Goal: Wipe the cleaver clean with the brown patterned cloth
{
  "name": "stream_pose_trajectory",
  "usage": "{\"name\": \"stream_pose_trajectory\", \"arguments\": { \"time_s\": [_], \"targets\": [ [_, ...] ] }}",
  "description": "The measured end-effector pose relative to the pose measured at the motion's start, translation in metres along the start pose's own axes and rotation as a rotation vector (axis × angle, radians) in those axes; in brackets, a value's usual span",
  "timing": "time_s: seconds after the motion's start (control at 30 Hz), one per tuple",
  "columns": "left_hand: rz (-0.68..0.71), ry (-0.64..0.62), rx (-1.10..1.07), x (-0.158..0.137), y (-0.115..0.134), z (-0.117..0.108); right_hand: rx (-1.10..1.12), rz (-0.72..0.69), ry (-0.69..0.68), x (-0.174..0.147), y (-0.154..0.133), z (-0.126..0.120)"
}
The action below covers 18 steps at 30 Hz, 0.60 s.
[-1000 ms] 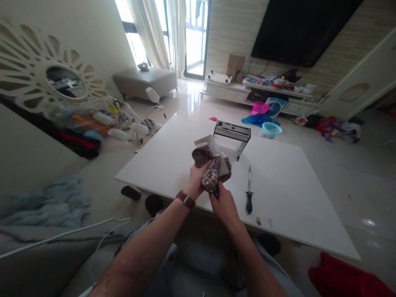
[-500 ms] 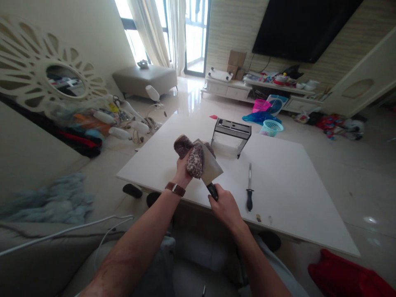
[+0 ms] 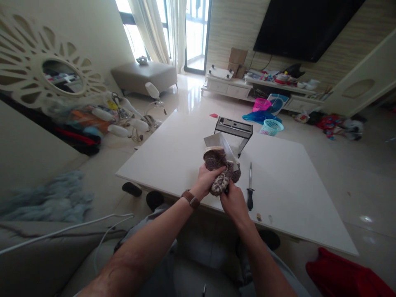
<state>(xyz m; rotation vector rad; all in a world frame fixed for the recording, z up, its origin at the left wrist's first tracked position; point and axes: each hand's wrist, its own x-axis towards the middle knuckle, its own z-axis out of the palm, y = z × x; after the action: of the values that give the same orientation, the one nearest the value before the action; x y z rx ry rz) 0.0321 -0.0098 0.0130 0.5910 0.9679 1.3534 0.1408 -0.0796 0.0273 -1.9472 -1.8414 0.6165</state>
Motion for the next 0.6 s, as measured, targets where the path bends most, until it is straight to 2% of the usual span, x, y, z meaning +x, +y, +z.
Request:
{"name": "stream_pose_trajectory", "arguments": {
  "time_s": [0.2, 0.33, 0.43, 0.53, 0.6],
  "targets": [
    [0.072, 0.067, -0.097, 0.022, 0.020, -0.012, 0.008, -0.027, -0.074, -0.008, -0.012, -0.004],
    [0.152, 0.222, -0.145, 0.040, 0.036, -0.027, -0.154, -0.037, -0.112, -0.012, -0.015, -0.007],
    [0.211, 0.333, -0.165, 0.053, 0.042, -0.039, -0.246, -0.009, -0.106, -0.013, -0.018, -0.009],
    [0.235, 0.408, -0.239, 0.063, 0.048, -0.048, -0.227, -0.009, -0.066, -0.015, -0.021, -0.011],
    [0.191, 0.350, -0.298, 0.067, 0.055, -0.052, -0.144, -0.012, 0.001, -0.016, -0.023, -0.012]
  ]
}}
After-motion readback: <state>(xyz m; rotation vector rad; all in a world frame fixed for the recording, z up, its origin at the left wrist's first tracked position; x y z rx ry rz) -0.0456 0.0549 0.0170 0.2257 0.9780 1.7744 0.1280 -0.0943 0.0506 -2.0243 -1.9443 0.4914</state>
